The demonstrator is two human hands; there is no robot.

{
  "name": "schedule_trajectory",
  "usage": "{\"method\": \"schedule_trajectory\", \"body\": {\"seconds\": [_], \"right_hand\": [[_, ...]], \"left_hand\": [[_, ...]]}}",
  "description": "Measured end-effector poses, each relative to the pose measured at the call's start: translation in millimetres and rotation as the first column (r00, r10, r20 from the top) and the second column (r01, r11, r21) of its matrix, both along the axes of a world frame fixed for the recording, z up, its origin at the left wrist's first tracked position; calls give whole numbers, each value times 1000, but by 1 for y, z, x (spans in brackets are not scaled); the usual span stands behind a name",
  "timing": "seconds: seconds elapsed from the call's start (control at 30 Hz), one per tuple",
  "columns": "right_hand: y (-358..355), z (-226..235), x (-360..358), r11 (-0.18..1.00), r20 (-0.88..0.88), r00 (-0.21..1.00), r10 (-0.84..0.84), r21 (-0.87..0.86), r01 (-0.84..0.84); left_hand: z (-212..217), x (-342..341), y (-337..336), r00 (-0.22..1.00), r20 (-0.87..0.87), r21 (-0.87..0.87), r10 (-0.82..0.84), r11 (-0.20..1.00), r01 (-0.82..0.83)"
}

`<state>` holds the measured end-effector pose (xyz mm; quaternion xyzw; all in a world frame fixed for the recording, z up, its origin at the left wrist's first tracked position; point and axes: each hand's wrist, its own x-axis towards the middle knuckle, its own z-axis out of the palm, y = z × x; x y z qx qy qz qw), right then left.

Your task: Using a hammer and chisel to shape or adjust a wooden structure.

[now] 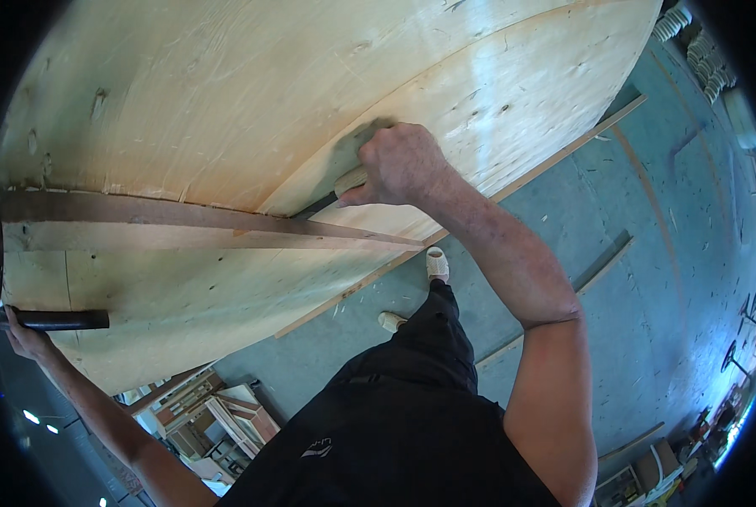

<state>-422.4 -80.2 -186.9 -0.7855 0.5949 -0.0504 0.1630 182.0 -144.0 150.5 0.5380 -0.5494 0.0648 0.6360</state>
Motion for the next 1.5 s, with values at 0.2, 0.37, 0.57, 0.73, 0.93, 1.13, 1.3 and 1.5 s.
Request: {"method": "schedule_trajectory", "body": {"seconds": [0.2,0.37,0.57,0.73,0.93,1.13,1.3,1.5], "right_hand": [[25,-37,-1,995,125,987,-99,15,98],[41,-75,-9,985,407,906,-119,-63,158],[25,-39,-25,993,125,986,-106,-30,110],[29,-48,-10,994,31,994,-105,-6,106],[41,-74,-8,960,260,928,-267,153,233],[22,-45,-3,982,190,964,-187,39,183],[10,-32,-8,989,108,985,-131,89,121],[28,-88,-10,947,591,776,-218,-65,316]], "left_hand": [[-8,13,-5,1000,20,-3,6,1000,-6],[-5,18,-2,992,126,20,-28,999,26],[-3,25,0,996,62,21,-59,998,57],[-6,9,-2,997,54,15,-63,998,62],[-2,15,6,992,101,96,-81,993,72],[-33,-74,40,957,273,2,-99,995,102],[-126,-82,112,875,12,188,-485,860,474],[-260,-290,162,522,-269,469,-810,363,805]]}}
